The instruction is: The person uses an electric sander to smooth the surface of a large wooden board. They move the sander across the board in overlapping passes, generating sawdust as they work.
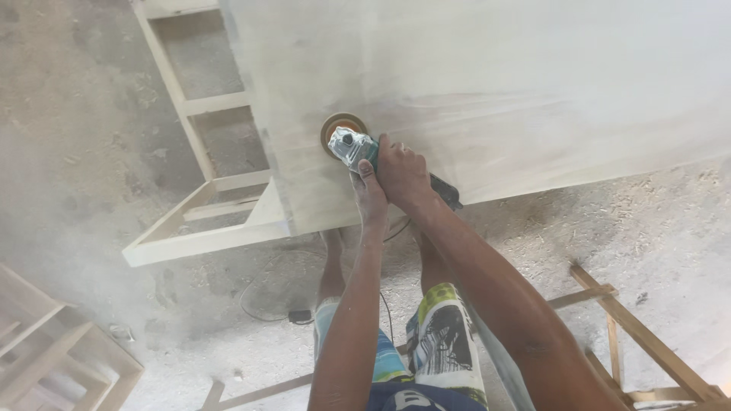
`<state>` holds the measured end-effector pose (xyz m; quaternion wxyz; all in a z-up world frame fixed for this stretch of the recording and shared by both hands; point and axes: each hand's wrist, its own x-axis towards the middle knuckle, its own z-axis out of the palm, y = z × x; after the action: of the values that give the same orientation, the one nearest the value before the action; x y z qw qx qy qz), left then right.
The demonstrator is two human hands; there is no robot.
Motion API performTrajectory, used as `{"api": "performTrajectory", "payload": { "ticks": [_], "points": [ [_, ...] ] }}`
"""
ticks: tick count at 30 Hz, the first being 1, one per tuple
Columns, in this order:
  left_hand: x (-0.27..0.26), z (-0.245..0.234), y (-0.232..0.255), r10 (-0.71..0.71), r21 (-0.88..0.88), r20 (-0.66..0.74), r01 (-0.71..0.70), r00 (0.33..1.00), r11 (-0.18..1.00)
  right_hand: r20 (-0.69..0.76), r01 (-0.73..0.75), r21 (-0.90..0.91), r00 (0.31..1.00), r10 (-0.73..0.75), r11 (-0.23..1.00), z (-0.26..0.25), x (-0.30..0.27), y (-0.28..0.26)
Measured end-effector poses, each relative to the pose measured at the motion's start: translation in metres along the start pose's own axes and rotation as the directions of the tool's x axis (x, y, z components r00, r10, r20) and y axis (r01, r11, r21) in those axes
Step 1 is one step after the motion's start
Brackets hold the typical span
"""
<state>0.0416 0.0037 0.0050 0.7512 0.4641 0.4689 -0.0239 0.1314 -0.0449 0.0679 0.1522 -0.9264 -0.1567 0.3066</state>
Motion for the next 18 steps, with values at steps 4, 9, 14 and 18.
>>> {"api": "performTrajectory", "payload": {
  "ticks": [4,9,14,18],
  "points": [
    [-0.006,0.032,-0.015,-0.126,0.000,0.017,0.126,0.992,0.992,-0.004,-0.036,0.010,0.999,0.036,0.999,-0.009,-0.004,0.038],
    [-0.017,0.078,-0.046,-0.042,0.209,0.022,0.037,0.999,0.977,-0.021,-0.074,-0.025,0.997,0.073,0.997,-0.018,-0.012,0.095],
    [-0.028,0.138,-0.076,-0.052,0.141,0.187,0.025,0.981,0.990,0.021,-0.147,0.044,0.989,0.146,0.988,-0.030,-0.024,0.166],
    [-0.044,0.186,-0.095,-0.135,0.187,0.258,0.087,0.957,0.979,-0.021,-0.211,0.114,0.977,0.214,0.971,-0.040,-0.043,0.225]
  ]
}}
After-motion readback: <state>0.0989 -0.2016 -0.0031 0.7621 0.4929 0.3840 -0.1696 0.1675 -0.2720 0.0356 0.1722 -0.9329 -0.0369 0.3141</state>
